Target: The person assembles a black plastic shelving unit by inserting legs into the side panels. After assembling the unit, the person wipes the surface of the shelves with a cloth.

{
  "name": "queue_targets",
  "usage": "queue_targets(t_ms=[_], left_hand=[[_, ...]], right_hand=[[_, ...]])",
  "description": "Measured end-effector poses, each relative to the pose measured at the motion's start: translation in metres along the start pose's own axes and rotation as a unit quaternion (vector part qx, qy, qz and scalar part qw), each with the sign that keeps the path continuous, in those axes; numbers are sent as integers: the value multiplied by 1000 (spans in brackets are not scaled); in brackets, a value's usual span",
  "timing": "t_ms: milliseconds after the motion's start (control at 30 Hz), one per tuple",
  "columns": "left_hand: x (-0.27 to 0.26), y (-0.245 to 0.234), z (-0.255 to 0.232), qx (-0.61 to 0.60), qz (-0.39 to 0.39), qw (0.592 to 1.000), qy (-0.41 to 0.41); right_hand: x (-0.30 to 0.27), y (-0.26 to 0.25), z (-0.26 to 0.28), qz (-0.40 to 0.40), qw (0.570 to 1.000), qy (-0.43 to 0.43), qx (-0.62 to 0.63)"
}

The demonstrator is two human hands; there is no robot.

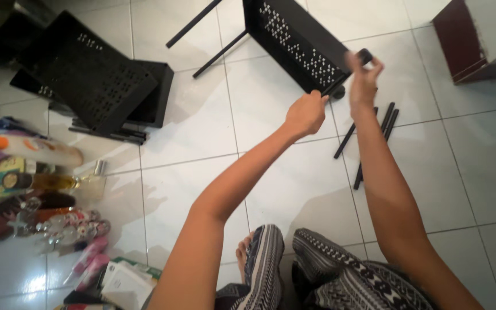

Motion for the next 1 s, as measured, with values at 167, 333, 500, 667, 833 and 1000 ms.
queue_targets(t_ms=[167, 333, 500, 667, 833, 1000], left_hand=[[19, 10, 19, -14, 22, 995, 100], [34, 7, 59, -303, 248, 918, -68], [17, 16, 61, -289, 170, 940, -64], [-6, 25, 44, -84, -34, 995, 31], [-10, 24, 79, -585, 337, 716, -176], [-18, 26, 89, -550, 251, 788, -118]], right_hand=[[4, 32, 46, 17, 999, -30, -41], [11, 42, 58, 87, 996, 13, -16], [8, 41, 60, 90, 996, -2, -23], [7, 40, 59, 88, 995, 18, -48], [0, 47, 57, 103, 994, 2, -37], [-21, 46, 70, 56, 993, -99, -41]])
Point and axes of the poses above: each hand's wrist, its own x-axis towards the middle knuckle, its own y-axis out of the palm, z = x × y, the point moved 6 cm from there along x, towards the middle knuckle, and after that the axes turned 11 degrees about -x, right-handed, at the moved point
